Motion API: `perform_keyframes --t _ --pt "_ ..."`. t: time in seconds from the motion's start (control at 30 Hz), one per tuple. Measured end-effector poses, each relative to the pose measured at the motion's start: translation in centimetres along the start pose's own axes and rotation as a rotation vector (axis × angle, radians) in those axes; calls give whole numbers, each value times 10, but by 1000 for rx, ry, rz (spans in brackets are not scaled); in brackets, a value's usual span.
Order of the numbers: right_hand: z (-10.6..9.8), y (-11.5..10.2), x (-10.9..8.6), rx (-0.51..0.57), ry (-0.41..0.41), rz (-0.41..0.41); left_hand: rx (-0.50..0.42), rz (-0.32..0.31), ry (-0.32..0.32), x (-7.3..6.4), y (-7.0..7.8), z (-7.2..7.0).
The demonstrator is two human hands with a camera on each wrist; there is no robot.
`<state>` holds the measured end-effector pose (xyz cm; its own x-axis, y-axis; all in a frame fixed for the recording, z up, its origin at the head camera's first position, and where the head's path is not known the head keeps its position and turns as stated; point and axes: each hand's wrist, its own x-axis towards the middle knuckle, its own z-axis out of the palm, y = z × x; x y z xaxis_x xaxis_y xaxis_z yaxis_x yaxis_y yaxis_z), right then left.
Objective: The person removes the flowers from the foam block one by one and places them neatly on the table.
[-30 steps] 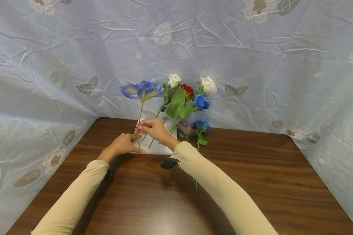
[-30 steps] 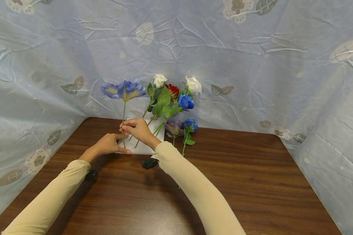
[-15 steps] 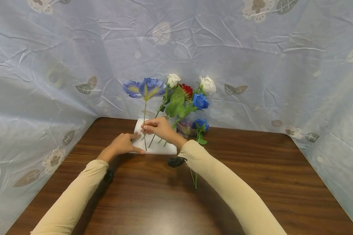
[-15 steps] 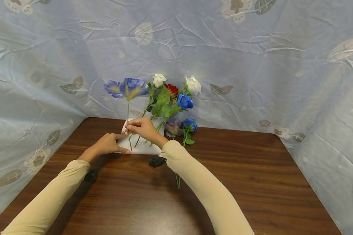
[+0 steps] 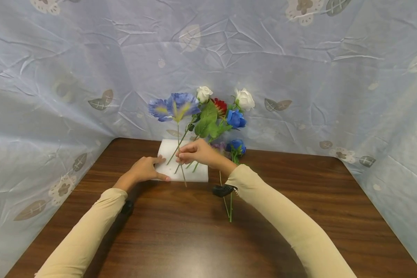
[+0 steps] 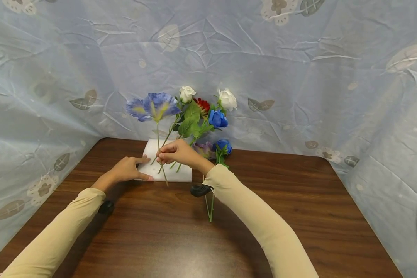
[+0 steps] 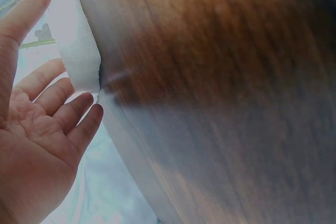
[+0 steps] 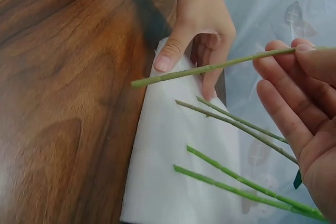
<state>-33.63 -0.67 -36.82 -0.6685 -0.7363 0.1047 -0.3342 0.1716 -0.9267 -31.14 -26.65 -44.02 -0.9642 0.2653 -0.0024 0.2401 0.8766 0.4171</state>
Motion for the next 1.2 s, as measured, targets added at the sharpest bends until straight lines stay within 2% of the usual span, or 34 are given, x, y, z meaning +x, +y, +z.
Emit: perform_keyframes --t 0.53,0.93,1.2 --pt "-37 0 -48 31 -43 94 1 -13 -16 -1 -3 1" --pt "-70 4 -85 -40 -21 102 -1 5 6 -2 -2 1" --pt "-83 8 -113 13 29 107 -4 9 8 -2 -1 1"
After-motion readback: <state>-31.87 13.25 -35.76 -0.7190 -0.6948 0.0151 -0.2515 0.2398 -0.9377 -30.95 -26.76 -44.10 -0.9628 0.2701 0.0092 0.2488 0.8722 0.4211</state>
